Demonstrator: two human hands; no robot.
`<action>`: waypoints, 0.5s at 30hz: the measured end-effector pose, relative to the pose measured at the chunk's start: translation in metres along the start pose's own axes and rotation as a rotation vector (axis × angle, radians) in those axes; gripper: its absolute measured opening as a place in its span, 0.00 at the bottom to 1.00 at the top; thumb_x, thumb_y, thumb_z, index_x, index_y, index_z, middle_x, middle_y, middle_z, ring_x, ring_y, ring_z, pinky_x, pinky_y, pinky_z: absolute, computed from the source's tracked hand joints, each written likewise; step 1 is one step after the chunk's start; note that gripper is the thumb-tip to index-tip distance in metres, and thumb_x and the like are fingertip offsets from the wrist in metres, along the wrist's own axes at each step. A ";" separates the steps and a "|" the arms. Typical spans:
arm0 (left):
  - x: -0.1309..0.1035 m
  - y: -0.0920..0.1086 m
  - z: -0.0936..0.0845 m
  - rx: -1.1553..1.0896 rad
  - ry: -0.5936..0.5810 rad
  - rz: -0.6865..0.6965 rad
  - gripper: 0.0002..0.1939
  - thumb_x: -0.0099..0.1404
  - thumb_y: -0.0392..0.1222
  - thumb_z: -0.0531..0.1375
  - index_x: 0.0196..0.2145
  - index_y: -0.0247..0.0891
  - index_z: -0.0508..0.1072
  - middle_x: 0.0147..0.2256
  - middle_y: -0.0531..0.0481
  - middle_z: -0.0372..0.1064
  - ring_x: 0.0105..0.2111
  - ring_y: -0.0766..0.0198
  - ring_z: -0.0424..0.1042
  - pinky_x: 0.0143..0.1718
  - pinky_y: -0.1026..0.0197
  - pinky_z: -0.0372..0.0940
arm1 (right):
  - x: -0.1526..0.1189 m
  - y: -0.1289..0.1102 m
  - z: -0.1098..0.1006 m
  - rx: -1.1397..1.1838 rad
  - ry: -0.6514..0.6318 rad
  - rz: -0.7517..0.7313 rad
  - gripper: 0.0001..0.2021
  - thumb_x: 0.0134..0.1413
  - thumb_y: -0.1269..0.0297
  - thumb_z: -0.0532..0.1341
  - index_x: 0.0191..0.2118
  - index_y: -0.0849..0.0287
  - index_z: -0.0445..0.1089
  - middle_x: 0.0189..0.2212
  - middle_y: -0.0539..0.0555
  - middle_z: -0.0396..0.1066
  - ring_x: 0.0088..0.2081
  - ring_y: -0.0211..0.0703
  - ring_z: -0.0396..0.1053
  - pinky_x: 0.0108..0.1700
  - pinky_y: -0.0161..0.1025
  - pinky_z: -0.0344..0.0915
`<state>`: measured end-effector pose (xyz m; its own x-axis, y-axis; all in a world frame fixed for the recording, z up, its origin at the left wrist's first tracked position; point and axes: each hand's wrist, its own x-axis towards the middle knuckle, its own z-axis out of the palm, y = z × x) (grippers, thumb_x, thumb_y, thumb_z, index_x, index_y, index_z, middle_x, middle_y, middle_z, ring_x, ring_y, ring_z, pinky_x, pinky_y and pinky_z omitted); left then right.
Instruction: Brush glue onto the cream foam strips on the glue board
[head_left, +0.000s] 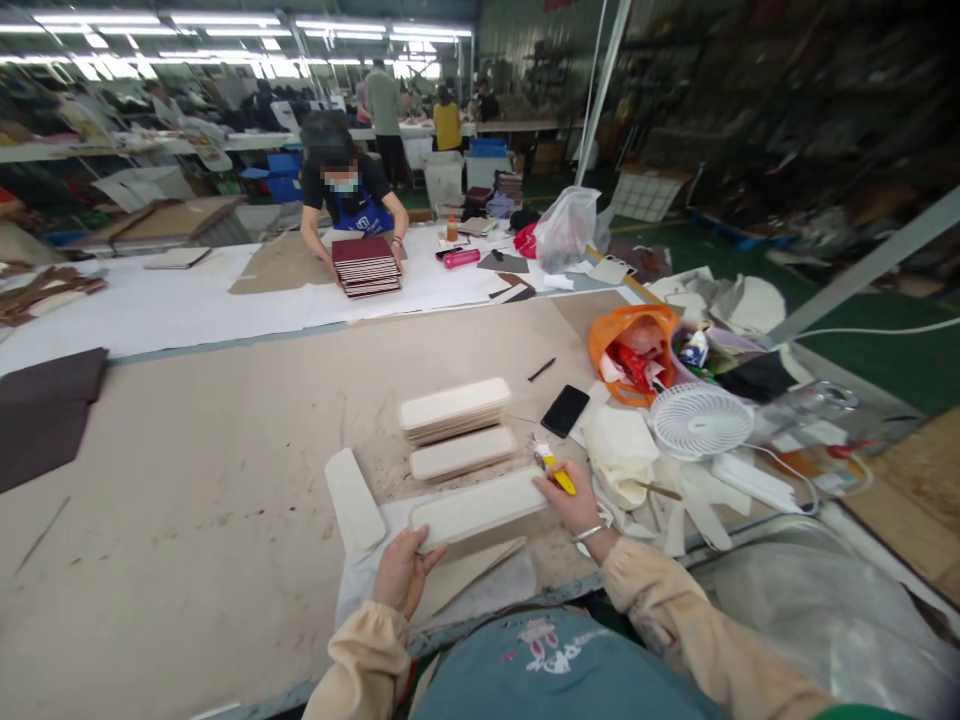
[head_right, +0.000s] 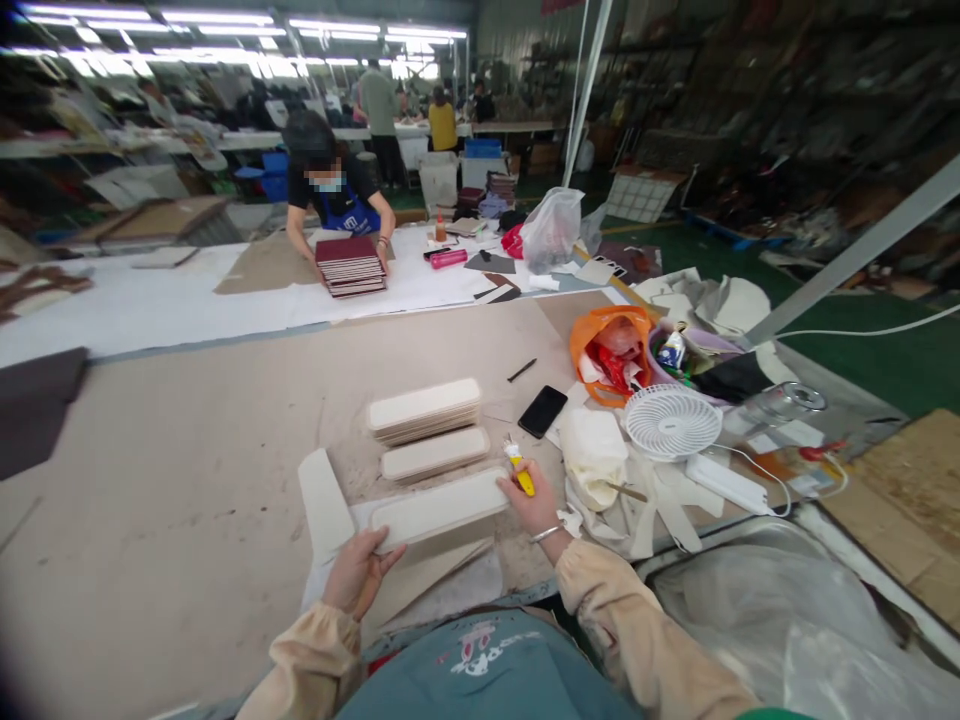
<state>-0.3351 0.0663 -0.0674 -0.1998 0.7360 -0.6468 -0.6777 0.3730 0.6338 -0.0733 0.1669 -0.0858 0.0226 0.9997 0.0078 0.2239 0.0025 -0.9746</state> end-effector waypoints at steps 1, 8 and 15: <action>0.005 0.002 0.000 0.002 0.000 -0.001 0.06 0.52 0.35 0.62 0.31 0.37 0.71 0.39 0.46 0.71 0.37 0.61 0.72 0.32 0.61 0.71 | 0.003 0.000 0.003 0.015 0.004 0.006 0.18 0.43 0.49 0.63 0.31 0.53 0.54 0.24 0.48 0.63 0.26 0.42 0.64 0.30 0.41 0.64; 0.040 0.009 0.003 0.113 0.000 -0.020 0.11 0.51 0.38 0.64 0.34 0.37 0.71 0.38 0.44 0.71 0.34 0.61 0.72 0.31 0.60 0.69 | 0.030 0.005 0.017 -0.007 0.073 0.026 0.19 0.42 0.47 0.62 0.30 0.53 0.54 0.23 0.48 0.64 0.24 0.42 0.63 0.29 0.40 0.64; 0.083 0.020 0.001 0.441 0.180 0.198 0.17 0.43 0.45 0.67 0.29 0.34 0.71 0.27 0.50 0.71 0.24 0.66 0.67 0.22 0.66 0.60 | 0.062 0.020 0.038 -0.066 0.114 0.055 0.19 0.40 0.47 0.62 0.29 0.53 0.56 0.21 0.46 0.64 0.24 0.40 0.63 0.29 0.39 0.64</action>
<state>-0.3646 0.1357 -0.1079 -0.4392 0.7223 -0.5342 -0.2597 0.4672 0.8452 -0.1047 0.2299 -0.1136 0.1462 0.9891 -0.0165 0.2831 -0.0578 -0.9573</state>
